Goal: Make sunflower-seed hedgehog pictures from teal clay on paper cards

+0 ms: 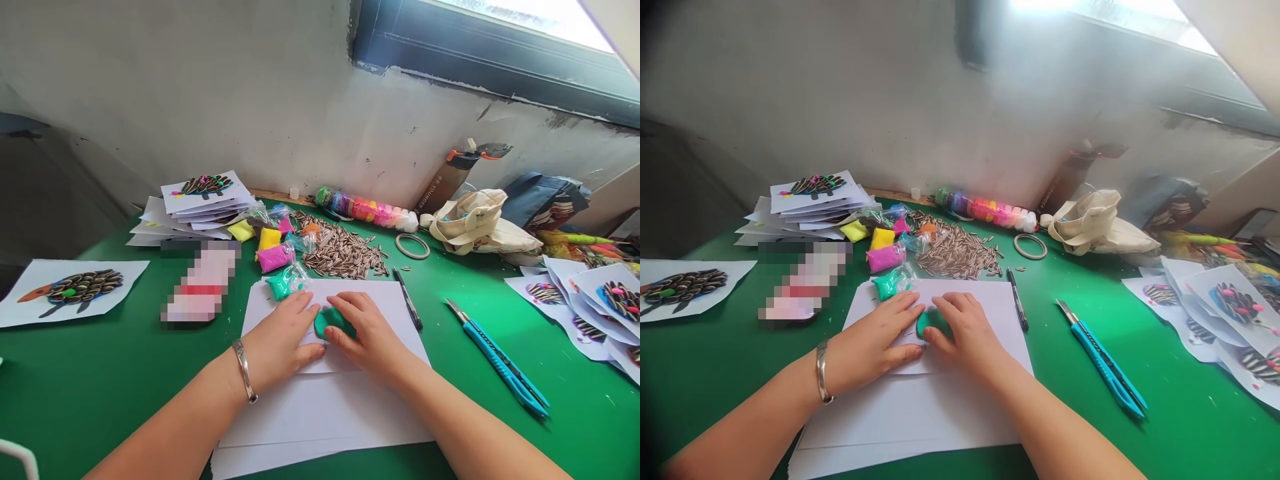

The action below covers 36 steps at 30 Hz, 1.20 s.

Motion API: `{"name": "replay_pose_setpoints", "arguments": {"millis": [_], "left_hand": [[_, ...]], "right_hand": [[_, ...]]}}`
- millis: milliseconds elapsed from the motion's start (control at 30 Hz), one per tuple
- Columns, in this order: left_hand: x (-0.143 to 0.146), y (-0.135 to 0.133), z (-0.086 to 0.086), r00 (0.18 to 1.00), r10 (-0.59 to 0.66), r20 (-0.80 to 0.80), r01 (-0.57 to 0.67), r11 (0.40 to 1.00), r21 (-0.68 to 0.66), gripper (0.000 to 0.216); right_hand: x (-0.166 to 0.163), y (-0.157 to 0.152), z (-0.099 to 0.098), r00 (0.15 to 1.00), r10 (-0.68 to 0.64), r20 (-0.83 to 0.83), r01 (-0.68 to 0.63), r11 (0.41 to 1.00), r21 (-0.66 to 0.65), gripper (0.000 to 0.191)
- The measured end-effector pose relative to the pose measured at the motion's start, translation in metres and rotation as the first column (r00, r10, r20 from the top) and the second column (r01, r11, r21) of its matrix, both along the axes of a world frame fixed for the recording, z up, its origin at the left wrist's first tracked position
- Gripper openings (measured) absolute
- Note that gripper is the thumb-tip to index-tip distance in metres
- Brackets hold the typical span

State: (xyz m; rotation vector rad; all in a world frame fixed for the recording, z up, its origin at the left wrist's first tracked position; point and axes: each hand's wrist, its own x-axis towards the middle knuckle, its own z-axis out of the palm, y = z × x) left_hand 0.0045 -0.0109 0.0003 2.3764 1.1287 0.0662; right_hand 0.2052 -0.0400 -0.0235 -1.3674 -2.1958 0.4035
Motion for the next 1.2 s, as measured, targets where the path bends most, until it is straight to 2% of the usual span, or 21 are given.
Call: {"name": "replay_pose_setpoints", "arguments": {"millis": [200, 367, 533, 667, 833, 1000, 1200], "left_hand": [[0.003, -0.001, 0.001, 1.000, 0.000, -0.016, 0.000, 1.000, 0.014, 0.063], [0.004, 0.001, -0.001, 1.000, -0.005, -0.013, 0.005, 1.000, 0.021, 0.061], [0.003, -0.001, -0.001, 1.000, 0.008, -0.026, -0.008, 1.000, 0.009, 0.063], [0.004, -0.003, -0.002, 1.000, 0.017, 0.003, -0.017, 1.000, 0.007, 0.068], [0.006, -0.007, -0.004, 1.000, 0.014, -0.013, -0.013, 0.999, 0.030, 0.068], [0.008, -0.008, -0.005, 1.000, 0.027, -0.005, -0.026, 0.999, 0.042, 0.069], [0.008, -0.008, -0.007, 1.000, 0.024, 0.001, -0.024, 0.997, 0.072, 0.068]], "right_hand": [[0.000, 0.000, 0.000, 1.000, 0.010, 0.010, -0.010, 1.000, 0.005, 0.023], [0.005, -0.001, -0.002, 1.000, -0.017, -0.012, 0.017, 0.999, 0.032, 0.040], [0.009, -0.004, -0.002, 1.000, 0.001, 0.007, -0.001, 1.000, -0.005, 0.028], [0.008, -0.004, -0.001, 1.000, -0.026, -0.014, 0.026, 0.999, 0.021, 0.035], [0.010, -0.005, -0.002, 1.000, -0.012, -0.006, 0.013, 1.000, 0.012, 0.030], [0.013, -0.005, -0.004, 1.000, -0.022, -0.016, 0.023, 1.000, 0.014, 0.042], [0.009, -0.004, -0.001, 1.000, -0.014, 0.018, 0.015, 1.000, -0.015, 0.030]]}}
